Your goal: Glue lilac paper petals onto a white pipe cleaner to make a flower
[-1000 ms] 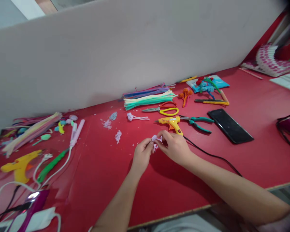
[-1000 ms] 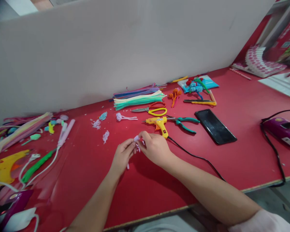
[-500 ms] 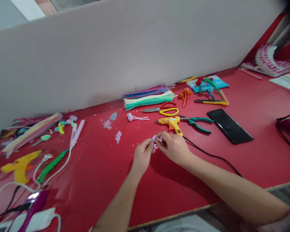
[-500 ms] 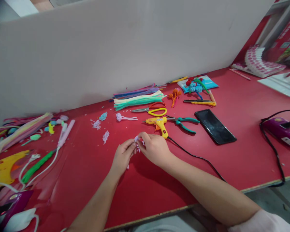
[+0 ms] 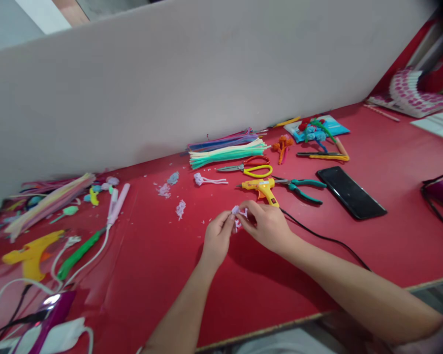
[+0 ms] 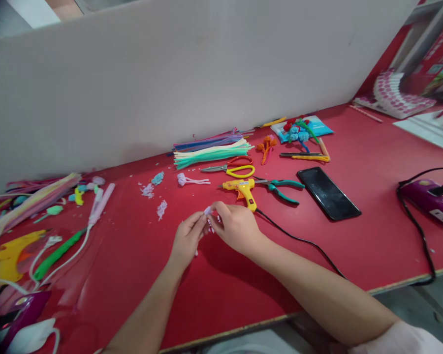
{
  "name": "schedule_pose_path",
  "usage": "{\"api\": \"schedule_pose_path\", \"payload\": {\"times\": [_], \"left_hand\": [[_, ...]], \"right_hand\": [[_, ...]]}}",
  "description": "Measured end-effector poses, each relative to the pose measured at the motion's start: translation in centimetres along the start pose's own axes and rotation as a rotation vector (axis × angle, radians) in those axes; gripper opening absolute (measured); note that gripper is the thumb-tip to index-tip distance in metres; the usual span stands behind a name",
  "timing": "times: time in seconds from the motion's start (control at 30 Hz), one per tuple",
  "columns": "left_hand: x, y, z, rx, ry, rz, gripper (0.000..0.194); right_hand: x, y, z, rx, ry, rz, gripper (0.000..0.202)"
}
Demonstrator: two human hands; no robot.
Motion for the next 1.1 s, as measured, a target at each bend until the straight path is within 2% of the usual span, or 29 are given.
{"api": "schedule_pose_path", "payload": {"times": [0.1,0.2,0.3,0.37,0.57,0.73,0.83,0.93,1.03,1.1], "left_hand": [[0.2,0.2,0.2,0.023,0.012,0.014,0.025],[0.5,0.7,0.3,0.048,-0.001,0.021,0.026],[0.6,1.2,0.2,0.145,-0.027,0.016,0.025],[0.6,1.4,0.0,0.243,-0.046,0.01,0.023],[0.2,1.6,-0.2,0.435,-0.092,0.036,0.02],[0.2,1.8,0.1,0.545,-0.087,0.052,0.016],[0.1,1.8,0.2,0.614,-0.075,0.071,0.012],[-0.1,1.6,0.3,0.687,-0.071,0.112,0.011],[-0.2,1.4,0.2,0.747,-0.101,0.147,0.012],[-0.2,1.4,0.1,0.775,-0.147,0.175,0.011]], "right_hand": [[-0.5,0.9,1.2,0.027,0.04,-0.062,0.018],[-1.3,3.4,2.4,0.254,0.053,-0.181,0.016],[-1.8,6.1,2.6,0.449,-0.03,-0.257,0.019],[-1.8,7.6,2.2,0.426,-0.087,-0.301,0.022],[-1.6,9.2,1.0,0.207,-0.094,-0.377,0.015],[-2.4,8.9,1.8,-0.003,-0.03,-0.426,0.021],[-2.5,8.3,2.1,-0.421,0.01,-0.501,0.023],[-2.1,7.3,1.6,-0.892,-0.046,-0.58,0.024],[-1.7,5.9,1.1,-0.998,-0.132,-0.605,0.02],[-1.4,4.6,0.8,-1.033,-0.179,-0.57,0.018]]}}
Point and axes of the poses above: each hand's wrist, its own x-axis away from the middle knuckle, its own z-axis out of the back of the hand, y = z × x, the point moved 4 cm from there along -x, towards the middle knuckle
